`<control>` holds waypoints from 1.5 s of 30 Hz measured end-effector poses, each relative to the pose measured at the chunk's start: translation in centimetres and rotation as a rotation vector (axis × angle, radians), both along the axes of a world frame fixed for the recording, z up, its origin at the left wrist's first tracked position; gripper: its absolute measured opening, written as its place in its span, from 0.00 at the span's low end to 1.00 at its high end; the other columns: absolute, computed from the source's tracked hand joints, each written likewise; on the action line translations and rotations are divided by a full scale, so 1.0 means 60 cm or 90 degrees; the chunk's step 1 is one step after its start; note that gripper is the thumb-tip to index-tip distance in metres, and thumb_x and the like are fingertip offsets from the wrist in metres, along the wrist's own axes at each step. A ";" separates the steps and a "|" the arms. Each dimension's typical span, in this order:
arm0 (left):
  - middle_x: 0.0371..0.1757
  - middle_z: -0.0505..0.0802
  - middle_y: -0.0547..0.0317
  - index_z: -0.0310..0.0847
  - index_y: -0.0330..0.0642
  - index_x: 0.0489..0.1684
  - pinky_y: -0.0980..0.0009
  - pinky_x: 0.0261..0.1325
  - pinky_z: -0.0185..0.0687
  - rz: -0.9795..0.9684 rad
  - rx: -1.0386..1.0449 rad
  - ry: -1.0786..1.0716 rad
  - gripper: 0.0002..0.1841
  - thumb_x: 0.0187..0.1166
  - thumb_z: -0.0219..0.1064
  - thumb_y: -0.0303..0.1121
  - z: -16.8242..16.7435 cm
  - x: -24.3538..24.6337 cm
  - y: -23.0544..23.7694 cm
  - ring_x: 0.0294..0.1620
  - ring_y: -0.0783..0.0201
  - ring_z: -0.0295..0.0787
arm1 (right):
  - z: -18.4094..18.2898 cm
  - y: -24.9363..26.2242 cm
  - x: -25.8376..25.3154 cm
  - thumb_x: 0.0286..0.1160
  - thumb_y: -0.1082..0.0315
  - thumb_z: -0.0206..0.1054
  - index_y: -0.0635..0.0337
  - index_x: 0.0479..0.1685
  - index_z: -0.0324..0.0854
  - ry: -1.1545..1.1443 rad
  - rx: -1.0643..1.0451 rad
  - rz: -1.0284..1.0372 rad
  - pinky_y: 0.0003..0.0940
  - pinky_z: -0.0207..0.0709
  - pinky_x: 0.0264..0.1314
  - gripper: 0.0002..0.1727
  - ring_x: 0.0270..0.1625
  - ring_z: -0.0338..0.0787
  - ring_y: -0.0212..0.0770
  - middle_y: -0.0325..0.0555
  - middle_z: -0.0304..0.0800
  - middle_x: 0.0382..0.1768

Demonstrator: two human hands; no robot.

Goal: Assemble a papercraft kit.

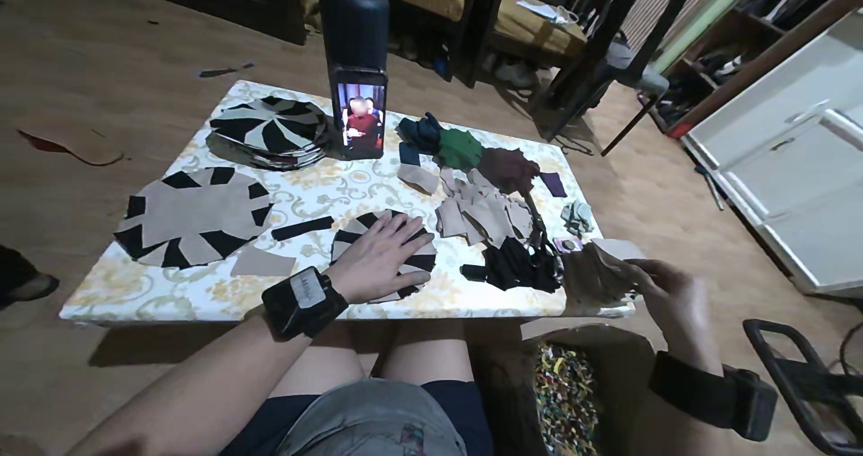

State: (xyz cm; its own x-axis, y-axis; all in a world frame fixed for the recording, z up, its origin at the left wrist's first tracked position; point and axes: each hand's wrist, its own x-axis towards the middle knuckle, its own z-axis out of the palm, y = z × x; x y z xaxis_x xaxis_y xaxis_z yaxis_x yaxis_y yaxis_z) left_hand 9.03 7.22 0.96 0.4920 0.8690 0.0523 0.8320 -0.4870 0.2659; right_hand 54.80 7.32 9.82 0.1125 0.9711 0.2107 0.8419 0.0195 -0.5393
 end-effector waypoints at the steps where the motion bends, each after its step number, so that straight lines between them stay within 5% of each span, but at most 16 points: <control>1: 0.94 0.60 0.50 0.65 0.55 0.90 0.39 0.93 0.35 -0.001 0.000 0.001 0.43 0.81 0.43 0.73 0.000 0.000 0.000 0.95 0.44 0.47 | 0.000 -0.001 -0.002 0.85 0.68 0.64 0.69 0.52 0.88 0.001 -0.001 -0.003 0.50 0.85 0.53 0.12 0.41 0.92 0.46 0.59 0.93 0.43; 8: 0.94 0.60 0.50 0.65 0.56 0.90 0.39 0.93 0.34 -0.002 0.002 0.001 0.42 0.81 0.46 0.72 0.001 0.001 0.001 0.95 0.43 0.48 | -0.006 0.008 -0.004 0.78 0.64 0.73 0.69 0.47 0.84 0.053 -0.002 -0.051 0.50 0.83 0.46 0.14 0.36 0.89 0.44 0.55 0.90 0.37; 17: 0.94 0.60 0.49 0.65 0.55 0.90 0.39 0.93 0.32 -0.004 0.000 0.007 0.42 0.82 0.46 0.71 0.003 0.001 0.002 0.95 0.44 0.46 | 0.010 0.025 0.037 0.88 0.57 0.62 0.64 0.60 0.78 0.281 0.052 -0.157 0.43 0.84 0.49 0.18 0.43 0.87 0.37 0.49 0.84 0.50; 27: 0.95 0.58 0.53 0.60 0.53 0.92 0.38 0.92 0.31 -0.020 -0.013 -0.032 0.42 0.83 0.43 0.70 -0.001 -0.007 0.009 0.95 0.46 0.45 | 0.014 0.031 0.071 0.86 0.56 0.63 0.62 0.62 0.76 0.418 0.215 -0.225 0.33 0.87 0.49 0.18 0.43 0.89 0.30 0.41 0.83 0.49; 30: 0.95 0.56 0.49 0.59 0.50 0.93 0.30 0.89 0.25 -0.008 -0.002 -0.142 0.41 0.83 0.51 0.65 0.017 -0.014 0.004 0.96 0.43 0.42 | 0.031 0.010 0.009 0.85 0.58 0.65 0.58 0.54 0.78 0.381 0.309 -0.054 0.30 0.88 0.49 0.13 0.39 0.89 0.24 0.32 0.85 0.41; 33: 0.91 0.67 0.50 0.67 0.47 0.88 0.39 0.92 0.42 0.040 0.083 -0.295 0.33 0.89 0.47 0.56 0.049 0.010 -0.036 0.93 0.49 0.54 | 0.040 -0.019 -0.085 0.83 0.62 0.67 0.59 0.54 0.78 0.366 0.357 0.118 0.33 0.88 0.55 0.11 0.45 0.91 0.25 0.30 0.88 0.43; 35: 0.85 0.76 0.53 0.69 0.41 0.85 0.56 0.87 0.65 0.064 -0.064 -0.552 0.34 0.92 0.37 0.55 0.062 0.044 -0.081 0.86 0.60 0.68 | 0.041 -0.055 -0.169 0.81 0.66 0.67 0.59 0.53 0.81 0.364 0.360 0.221 0.32 0.87 0.56 0.09 0.48 0.90 0.25 0.30 0.90 0.46; 36: 0.84 0.77 0.52 0.64 0.35 0.86 0.59 0.84 0.70 0.052 -0.178 -0.689 0.42 0.89 0.34 0.64 0.064 0.059 -0.102 0.84 0.61 0.72 | 0.032 -0.073 -0.211 0.81 0.67 0.67 0.60 0.51 0.82 0.354 0.342 0.290 0.30 0.87 0.53 0.08 0.47 0.89 0.25 0.32 0.91 0.47; 38: 0.83 0.77 0.50 0.53 0.34 0.90 0.60 0.80 0.74 0.009 -0.391 -0.967 0.55 0.76 0.47 0.76 0.070 0.082 -0.138 0.81 0.59 0.76 | 0.007 -0.105 -0.291 0.80 0.69 0.67 0.67 0.46 0.85 0.339 0.257 0.478 0.32 0.88 0.57 0.09 0.52 0.92 0.32 0.45 0.93 0.52; 40: 0.62 0.91 0.52 0.74 0.43 0.72 0.63 0.62 0.89 0.053 -0.537 -1.224 0.40 0.75 0.59 0.70 0.083 0.090 -0.165 0.62 0.59 0.91 | -0.014 -0.118 -0.345 0.82 0.69 0.66 0.73 0.49 0.86 0.348 0.130 0.638 0.36 0.86 0.65 0.13 0.59 0.92 0.39 0.55 0.92 0.56; 42: 0.49 0.95 0.50 0.82 0.43 0.59 0.66 0.48 0.93 0.139 -0.609 -1.316 0.28 0.89 0.46 0.58 0.097 0.079 -0.175 0.48 0.60 0.95 | -0.019 -0.108 -0.362 0.82 0.68 0.66 0.75 0.53 0.85 0.369 0.084 0.667 0.36 0.86 0.66 0.15 0.59 0.92 0.38 0.55 0.92 0.56; 45: 0.60 0.92 0.41 0.72 0.36 0.72 0.61 0.61 0.91 0.197 -0.588 -1.337 0.25 0.96 0.33 0.42 0.094 0.051 -0.170 0.58 0.52 0.93 | -0.006 -0.049 -0.335 0.82 0.68 0.65 0.70 0.58 0.85 0.295 0.109 0.519 0.35 0.88 0.57 0.15 0.51 0.93 0.35 0.50 0.94 0.52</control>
State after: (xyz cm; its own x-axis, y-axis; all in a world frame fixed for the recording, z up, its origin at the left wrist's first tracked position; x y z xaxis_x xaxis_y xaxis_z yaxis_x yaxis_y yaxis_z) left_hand 12.10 -3.00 6.61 0.2008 0.9627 -0.1811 -0.7903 0.2684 0.5508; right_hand 34.71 4.37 9.45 -0.4782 0.7469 0.4621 0.2372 0.6164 -0.7508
